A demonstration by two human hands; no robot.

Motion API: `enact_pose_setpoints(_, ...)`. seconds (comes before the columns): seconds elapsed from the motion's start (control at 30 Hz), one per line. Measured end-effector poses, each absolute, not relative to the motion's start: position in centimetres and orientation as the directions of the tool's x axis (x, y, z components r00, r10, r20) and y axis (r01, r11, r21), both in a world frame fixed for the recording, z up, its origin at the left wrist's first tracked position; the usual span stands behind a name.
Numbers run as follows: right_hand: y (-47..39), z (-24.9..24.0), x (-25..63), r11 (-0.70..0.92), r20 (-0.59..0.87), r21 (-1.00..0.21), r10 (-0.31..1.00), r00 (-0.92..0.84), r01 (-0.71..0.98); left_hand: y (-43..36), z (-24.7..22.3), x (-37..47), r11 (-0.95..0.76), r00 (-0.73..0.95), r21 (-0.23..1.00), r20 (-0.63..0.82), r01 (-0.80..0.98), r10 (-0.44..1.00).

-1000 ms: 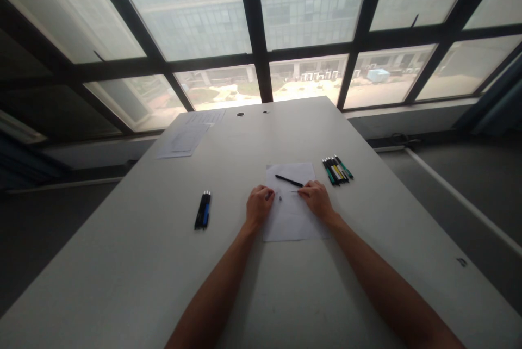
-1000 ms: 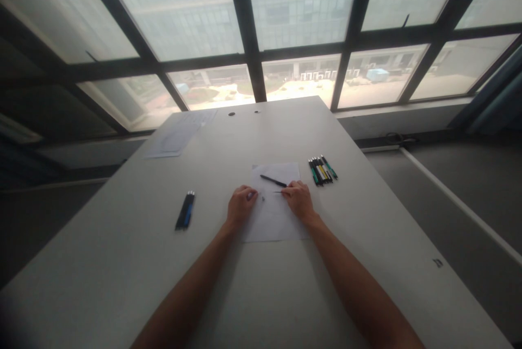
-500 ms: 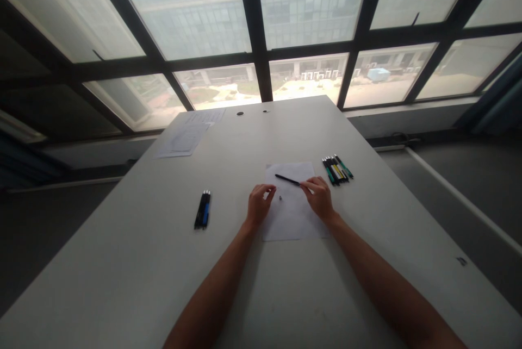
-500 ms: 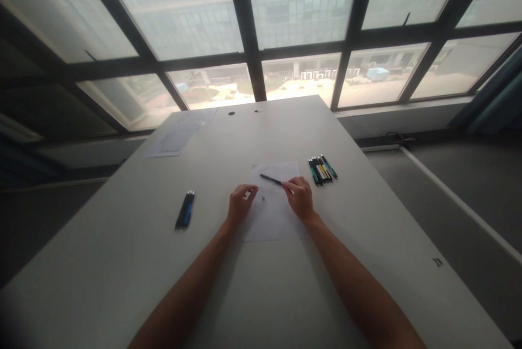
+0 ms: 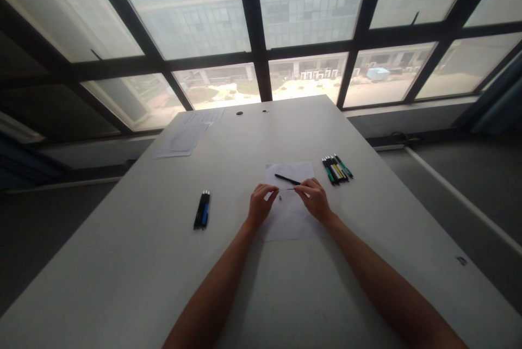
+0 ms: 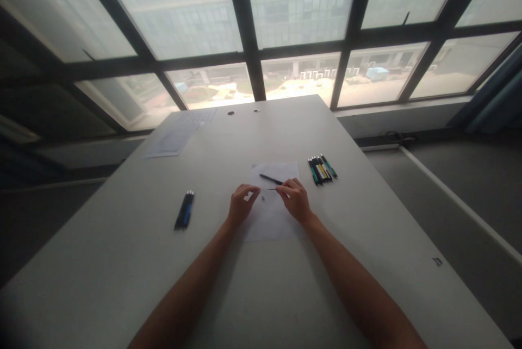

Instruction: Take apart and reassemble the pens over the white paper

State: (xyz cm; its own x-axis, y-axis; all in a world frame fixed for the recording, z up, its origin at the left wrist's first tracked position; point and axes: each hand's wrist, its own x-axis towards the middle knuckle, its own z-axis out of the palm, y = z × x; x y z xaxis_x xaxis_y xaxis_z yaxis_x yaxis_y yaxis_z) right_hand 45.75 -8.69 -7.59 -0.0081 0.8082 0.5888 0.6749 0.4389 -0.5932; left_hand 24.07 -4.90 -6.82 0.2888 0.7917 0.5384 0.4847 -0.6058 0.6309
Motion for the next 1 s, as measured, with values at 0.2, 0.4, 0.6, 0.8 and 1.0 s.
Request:
enact_pose_setpoints(0.2, -8.71, -7.51, 45.68, 0.460, 0.600, -0.585, 0.800, -0.025, 0.668, -4.96, -6.93, 24.10, -0.612, 0.333, 0.619, 0.515, 0.492, 0.790)
enact_pose_setpoints(0.4, -8.64, -7.62, 45.71, 0.446, 0.585, -0.591, 0.811, -0.022, 0.672, -4.96, -6.88, 24.13, -0.625, 0.325, 0.612, 0.538, 0.484, 0.778)
enact_pose_setpoints(0.6, -8.68, -7.77, 45.78, 0.450, 0.582, -0.587, 0.813, -0.035, 0.673, -4.96, -6.91, 24.19, -0.615, 0.321, 0.614, 0.529, 0.494, 0.786)
enact_pose_setpoints(0.8, -8.70, -7.87, 45.56, 0.464, 0.574, -0.588, 0.816, -0.062, 0.663, -5.04, -6.83, 24.21, -0.629, 0.357, 0.608, 0.519, 0.485, 0.777)
enact_pose_setpoints(1.0, -8.71, -7.48, 45.31, 0.511, 0.586, -0.605, 0.805, -0.093, 0.611, -4.98, -6.85, 24.29, -0.669, 0.415, 0.576, 0.524, 0.470, 0.744)
